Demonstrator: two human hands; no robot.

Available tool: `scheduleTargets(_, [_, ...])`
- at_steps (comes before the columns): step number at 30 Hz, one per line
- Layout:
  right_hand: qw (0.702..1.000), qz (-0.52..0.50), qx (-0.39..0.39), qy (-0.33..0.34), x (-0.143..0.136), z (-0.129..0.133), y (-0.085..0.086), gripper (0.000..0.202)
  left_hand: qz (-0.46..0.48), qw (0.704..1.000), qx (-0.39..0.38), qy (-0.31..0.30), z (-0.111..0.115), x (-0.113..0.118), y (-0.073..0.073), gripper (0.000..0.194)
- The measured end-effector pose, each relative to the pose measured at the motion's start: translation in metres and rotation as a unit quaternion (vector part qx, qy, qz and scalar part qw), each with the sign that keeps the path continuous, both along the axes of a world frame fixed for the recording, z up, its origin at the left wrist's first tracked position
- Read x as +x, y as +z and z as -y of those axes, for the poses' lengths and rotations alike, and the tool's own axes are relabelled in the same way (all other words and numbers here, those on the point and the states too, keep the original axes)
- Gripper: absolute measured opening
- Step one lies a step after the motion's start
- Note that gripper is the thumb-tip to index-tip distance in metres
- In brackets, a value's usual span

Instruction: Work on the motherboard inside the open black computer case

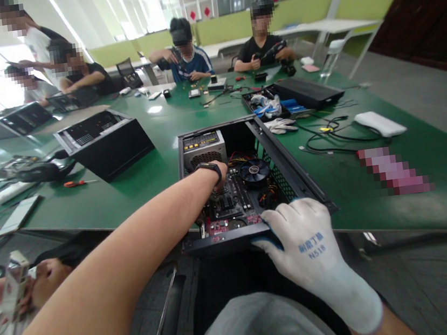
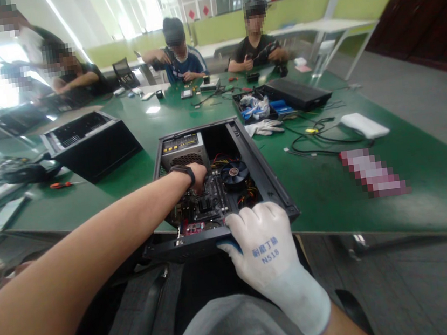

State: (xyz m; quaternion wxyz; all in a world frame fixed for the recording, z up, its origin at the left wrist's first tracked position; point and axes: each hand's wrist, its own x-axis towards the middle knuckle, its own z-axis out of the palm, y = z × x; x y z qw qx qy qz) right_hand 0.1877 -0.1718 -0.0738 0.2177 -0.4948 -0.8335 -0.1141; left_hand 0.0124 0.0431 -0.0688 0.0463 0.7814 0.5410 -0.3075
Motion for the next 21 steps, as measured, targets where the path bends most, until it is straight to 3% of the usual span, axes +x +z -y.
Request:
scheduleTargets(11, [1.000,-0.010,-0.003,0.005,-0.0006,-0.0005,-0.0001,0.030,-0.002,1.000,-0.009,-0.005,-0.0065,-0.0037,-0.0061,0.060])
scheduleTargets(21, [1.000,-0.008,-0.014,0.003,0.0008,0.0012,-0.0010,0.030,-0.006,1.000,-0.014,-0.007,0.0000,-0.0006,0.0002,0.062])
